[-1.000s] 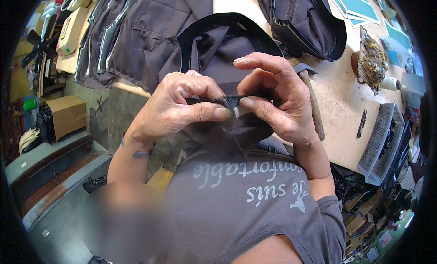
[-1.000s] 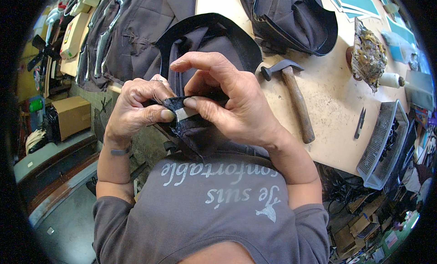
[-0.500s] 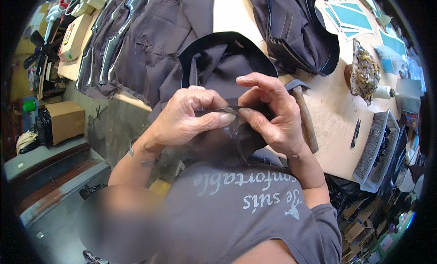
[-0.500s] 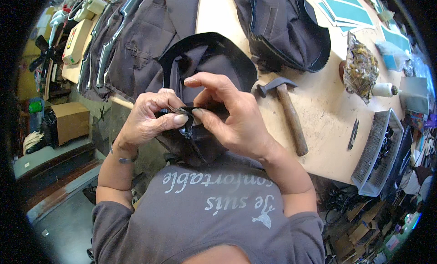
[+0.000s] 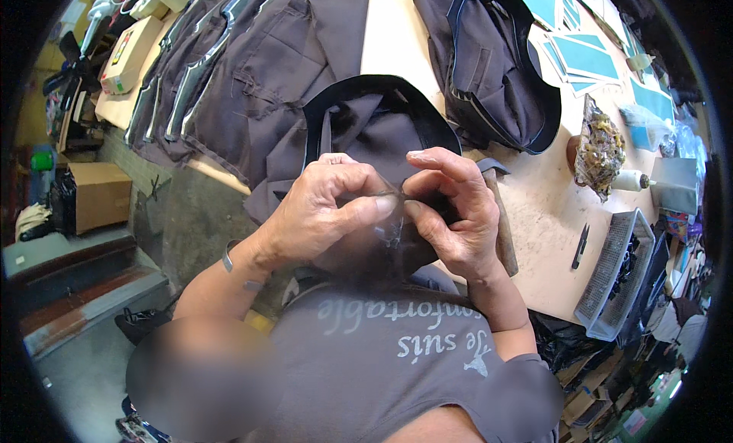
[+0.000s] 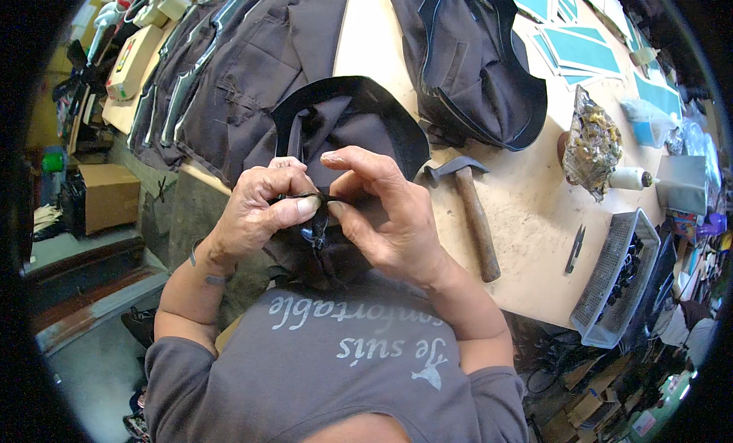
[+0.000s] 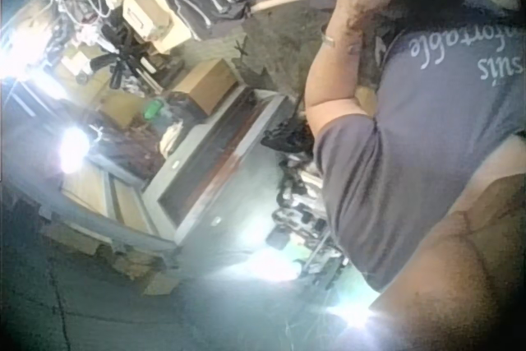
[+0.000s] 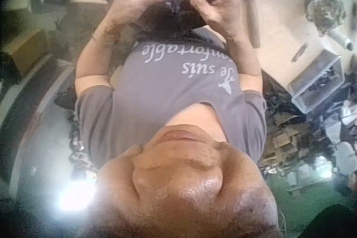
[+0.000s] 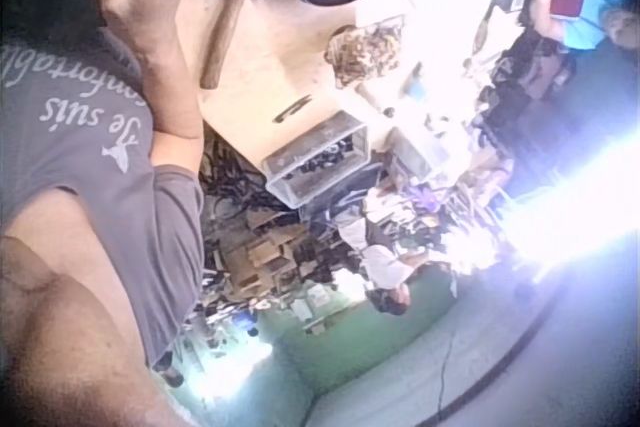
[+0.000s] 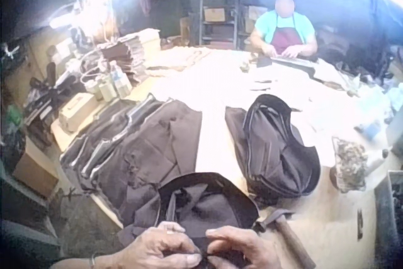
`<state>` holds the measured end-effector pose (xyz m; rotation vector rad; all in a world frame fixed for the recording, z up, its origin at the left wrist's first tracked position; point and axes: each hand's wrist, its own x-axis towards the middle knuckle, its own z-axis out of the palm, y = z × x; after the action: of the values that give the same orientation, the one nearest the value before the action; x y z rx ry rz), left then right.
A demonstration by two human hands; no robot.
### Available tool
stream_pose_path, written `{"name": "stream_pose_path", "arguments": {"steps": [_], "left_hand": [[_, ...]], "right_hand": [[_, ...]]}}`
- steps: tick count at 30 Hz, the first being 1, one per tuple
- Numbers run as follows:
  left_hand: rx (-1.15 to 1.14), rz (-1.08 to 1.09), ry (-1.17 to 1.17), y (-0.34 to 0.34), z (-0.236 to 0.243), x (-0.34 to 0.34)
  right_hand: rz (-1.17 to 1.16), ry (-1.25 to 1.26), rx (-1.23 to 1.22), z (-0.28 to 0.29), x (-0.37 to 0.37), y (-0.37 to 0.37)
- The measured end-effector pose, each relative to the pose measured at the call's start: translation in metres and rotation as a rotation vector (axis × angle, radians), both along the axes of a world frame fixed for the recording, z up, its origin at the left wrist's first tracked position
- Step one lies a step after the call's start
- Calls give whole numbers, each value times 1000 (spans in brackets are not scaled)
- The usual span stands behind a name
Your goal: The person uses a hammer to flatten a green rectangular object on a table. They then pick up a dark-colored garment and use a small tool to manipulate a zipper or fastener on the garment.
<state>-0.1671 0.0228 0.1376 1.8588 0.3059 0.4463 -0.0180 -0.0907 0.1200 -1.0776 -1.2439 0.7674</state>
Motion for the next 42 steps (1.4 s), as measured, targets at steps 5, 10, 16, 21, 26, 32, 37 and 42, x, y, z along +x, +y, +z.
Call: {"name": "stream_pose_path", "arguments": {"steps": [5, 10, 16, 21, 26, 32, 37, 42], "left_hand": [[-251, -27, 67, 0, 8, 1], [-616, 3, 234, -1, 14, -2], [5, -272, 203, 15, 0, -8], [-27, -245, 163, 17, 2, -10], [-71, -280, 260, 23, 3, -13], [175, -190, 240, 20, -1, -14], [46, -246, 530, 26, 16, -12], [-103, -323, 531, 32, 17, -15]], "right_hand": [[4, -23, -4, -2, -1, 0], [-7, -3, -32, -1, -1, 0], [-10, -72, -88, 0, -3, -2], [26, -100, -126, 10, -1, 2], [84, -69, -164, 13, 1, 7], [85, -115, -169, 12, -4, 12], [42, -136, -210, 9, -7, 12], [49, -123, -203, 7, -7, 13]]}}
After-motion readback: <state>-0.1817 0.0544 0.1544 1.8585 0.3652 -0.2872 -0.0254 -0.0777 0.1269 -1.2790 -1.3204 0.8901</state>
